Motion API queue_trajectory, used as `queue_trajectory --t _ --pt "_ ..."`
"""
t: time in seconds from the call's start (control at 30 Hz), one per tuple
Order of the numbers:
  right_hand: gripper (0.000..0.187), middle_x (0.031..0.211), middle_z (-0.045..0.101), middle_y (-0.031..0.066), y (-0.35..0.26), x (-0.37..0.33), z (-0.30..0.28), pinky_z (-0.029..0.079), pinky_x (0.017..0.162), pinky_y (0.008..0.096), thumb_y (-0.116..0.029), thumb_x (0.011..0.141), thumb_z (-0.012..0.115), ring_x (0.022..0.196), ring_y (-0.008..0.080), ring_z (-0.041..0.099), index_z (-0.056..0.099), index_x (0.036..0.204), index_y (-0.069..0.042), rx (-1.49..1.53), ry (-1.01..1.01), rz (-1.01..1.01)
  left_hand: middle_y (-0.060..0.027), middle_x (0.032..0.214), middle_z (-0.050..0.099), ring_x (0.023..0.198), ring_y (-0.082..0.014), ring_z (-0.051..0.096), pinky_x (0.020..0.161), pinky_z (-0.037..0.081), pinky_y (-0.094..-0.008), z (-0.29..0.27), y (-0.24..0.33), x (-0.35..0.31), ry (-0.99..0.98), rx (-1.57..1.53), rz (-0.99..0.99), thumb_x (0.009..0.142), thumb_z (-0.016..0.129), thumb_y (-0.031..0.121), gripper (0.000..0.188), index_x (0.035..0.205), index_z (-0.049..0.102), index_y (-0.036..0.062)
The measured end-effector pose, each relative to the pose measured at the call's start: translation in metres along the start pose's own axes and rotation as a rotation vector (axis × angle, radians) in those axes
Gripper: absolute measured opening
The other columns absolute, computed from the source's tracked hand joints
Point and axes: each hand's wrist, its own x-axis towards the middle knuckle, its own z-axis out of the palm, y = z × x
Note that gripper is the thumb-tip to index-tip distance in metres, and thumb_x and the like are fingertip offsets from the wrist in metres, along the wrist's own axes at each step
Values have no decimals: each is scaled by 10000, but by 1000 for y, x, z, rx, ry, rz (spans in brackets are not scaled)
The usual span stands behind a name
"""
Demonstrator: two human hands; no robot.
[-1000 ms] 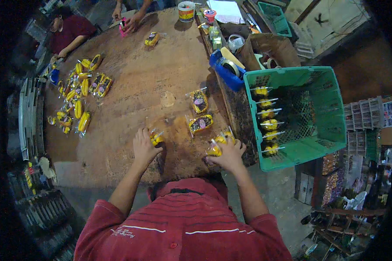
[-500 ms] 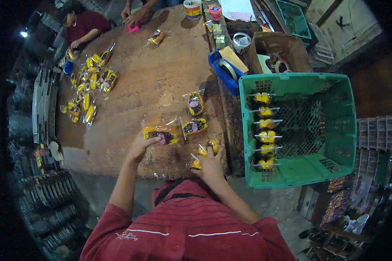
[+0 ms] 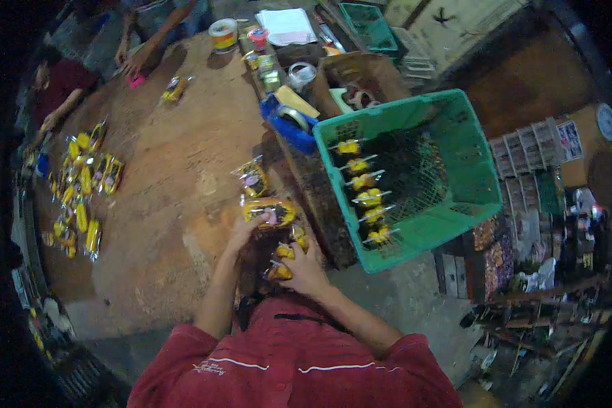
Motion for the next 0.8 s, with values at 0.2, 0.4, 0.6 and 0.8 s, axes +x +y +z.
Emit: queue_trajectory --t 0.2,0.4,0.6,0.8 --pt "616 1413 460 172 0 -34 -49 253 1145 653 -494 654 861 1380 528 278 734 1187 -213 63 40 -102 -67 1089 722 996 -172 676 924 522 -330 -8 30 -10 108 17 221 874 775 265 424 1201 666 18" --pt "539 1431 472 132 18 -79 -164 226 1160 635 -454 670 889 1394 503 268 753 1146 -242 284 128 -295 -92 1140 712 972 -196 696 911 547 -356 21 129 -56 132 74 505 755 856 160 619 1284 595 -28" --pt "560 1415 476 155 114 -152 -341 189 1182 636 -404 634 908 1396 480 283 756 1137 -213 169 -72 -351 -168 1339 622 1337 -350 456 1154 324 -495 186 225 3 -226 864 869 624 901 483 837 1328 634 119" --pt "524 1297 533 169 210 -119 -422 221 1174 644 -430 671 845 1352 461 372 737 1094 -141 -113 -332 -596 -266 1219 642 1319 -514 413 1096 312 -576 360 196 125 -542 1577 806 553 873 571 852 1116 625 -18"
